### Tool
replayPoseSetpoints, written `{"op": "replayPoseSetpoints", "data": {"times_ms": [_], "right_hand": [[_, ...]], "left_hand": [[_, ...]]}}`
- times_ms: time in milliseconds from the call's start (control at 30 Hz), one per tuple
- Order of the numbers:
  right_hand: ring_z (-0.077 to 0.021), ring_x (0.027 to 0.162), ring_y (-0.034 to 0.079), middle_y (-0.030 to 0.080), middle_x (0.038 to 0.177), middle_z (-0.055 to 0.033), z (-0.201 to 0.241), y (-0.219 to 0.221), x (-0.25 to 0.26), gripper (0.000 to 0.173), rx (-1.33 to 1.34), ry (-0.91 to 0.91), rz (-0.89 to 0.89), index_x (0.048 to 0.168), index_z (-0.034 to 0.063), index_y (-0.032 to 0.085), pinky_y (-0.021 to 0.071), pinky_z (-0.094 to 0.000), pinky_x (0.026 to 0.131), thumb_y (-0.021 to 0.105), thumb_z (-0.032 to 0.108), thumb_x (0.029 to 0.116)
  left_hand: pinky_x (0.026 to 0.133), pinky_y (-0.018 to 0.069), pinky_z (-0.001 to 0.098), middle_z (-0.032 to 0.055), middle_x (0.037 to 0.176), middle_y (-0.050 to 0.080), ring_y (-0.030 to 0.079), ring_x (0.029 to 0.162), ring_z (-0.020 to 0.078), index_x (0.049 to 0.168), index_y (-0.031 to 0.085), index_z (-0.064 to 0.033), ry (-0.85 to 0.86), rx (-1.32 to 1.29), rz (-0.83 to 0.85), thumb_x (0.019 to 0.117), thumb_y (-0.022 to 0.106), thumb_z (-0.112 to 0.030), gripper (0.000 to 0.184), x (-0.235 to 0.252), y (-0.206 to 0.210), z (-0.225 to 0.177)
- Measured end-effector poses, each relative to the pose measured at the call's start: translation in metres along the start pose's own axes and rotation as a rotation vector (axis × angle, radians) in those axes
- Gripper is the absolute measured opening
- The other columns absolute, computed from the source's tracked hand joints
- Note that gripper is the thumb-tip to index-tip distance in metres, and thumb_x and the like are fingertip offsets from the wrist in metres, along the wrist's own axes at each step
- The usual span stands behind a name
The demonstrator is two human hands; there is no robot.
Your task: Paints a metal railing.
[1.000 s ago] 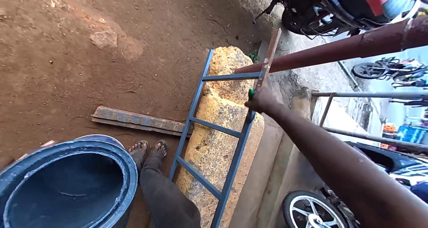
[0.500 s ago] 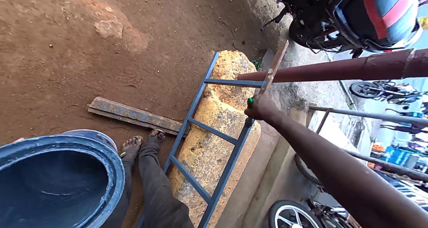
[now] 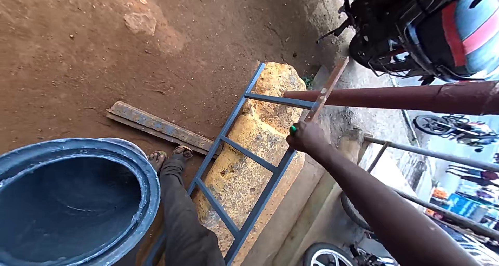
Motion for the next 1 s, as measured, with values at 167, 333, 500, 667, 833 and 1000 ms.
{"op": "replayPoseSetpoints", "data": {"times_ms": [167,333,500,667,833,1000], "right_hand": [[-0.0432,0.088,0.068,0.067,0.085,-0.0232,0.001,0.030,0.001,0.033,0.042,-0.025,0.116,0.079,-0.0002,0.067,0.0506,-0.0643,0.072,0.072,0.029,0.0918],[-0.0508,0.096,0.068,0.069,0.097,-0.0294,-0.032,-0.056,0.030,0.027,-0.028,0.119,-0.175,0.093,-0.0029,0.068,0.0507,-0.0698,0.072,0.066,0.024,0.0936],[-0.0473,0.095,0.068,0.069,0.098,-0.0256,0.002,-0.011,0.002,0.024,-0.101,0.024,0.032,0.095,0.0013,0.070,0.0519,-0.0675,0.071,0.069,0.025,0.0903],[-0.0489,0.093,0.067,0.067,0.093,-0.0311,-0.034,-0.043,0.032,0.037,0.058,0.139,0.029,0.087,-0.0073,0.068,0.0497,-0.0687,0.077,0.073,0.028,0.0932],[-0.0518,0.100,0.067,0.068,0.100,-0.0306,-0.066,-0.090,0.049,0.030,-0.075,0.152,-0.262,0.095,-0.0014,0.069,0.0511,-0.0706,0.074,0.067,0.028,0.0922],[-0.0371,0.076,0.067,0.067,0.078,-0.0187,-0.018,-0.015,0.036,0.026,0.032,-0.042,0.084,0.075,0.0016,0.068,0.0501,-0.0606,0.066,0.072,0.024,0.0889]], "left_hand": [[0.088,0.0531,0.0133,0.0099,0.094,0.076,0.071,0.090,0.0004,0.102,0.071,0.0074,-0.022,0.030,-0.040,0.0850,0.080,-0.017,0.031,-0.002,-0.003,0.001],[0.101,0.0494,0.0223,0.0184,0.115,0.072,0.069,0.110,0.0091,0.119,0.067,0.0052,-0.089,-0.045,0.180,0.0905,0.077,-0.017,0.037,-0.024,-0.002,0.020],[0.101,0.0502,0.0231,0.0204,0.116,0.071,0.069,0.110,0.0111,0.119,0.066,0.0077,-0.097,-0.104,0.151,0.0893,0.078,-0.013,0.038,-0.029,-0.002,0.025],[0.092,0.0497,0.0101,0.0098,0.100,0.076,0.069,0.097,-0.0030,0.107,0.069,0.0088,0.054,0.050,-0.054,0.0860,0.079,-0.016,0.034,-0.004,-0.007,-0.003],[0.102,0.0499,0.0254,0.0189,0.116,0.071,0.069,0.110,0.0118,0.121,0.066,0.0052,-0.067,-0.052,0.154,0.0921,0.076,-0.016,0.037,-0.036,-0.006,0.032],[0.099,0.0523,0.0267,0.0203,0.112,0.073,0.071,0.107,0.0160,0.117,0.066,0.0066,-0.012,0.003,0.052,0.0889,0.078,-0.019,0.040,-0.030,-0.011,0.024]]}}
Point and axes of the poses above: each hand's wrist, its own x-axis towards the middle knuckle, its own y-axis out of the palm, z = x × y, the point moved 9 cm from there along x, towards the middle knuckle
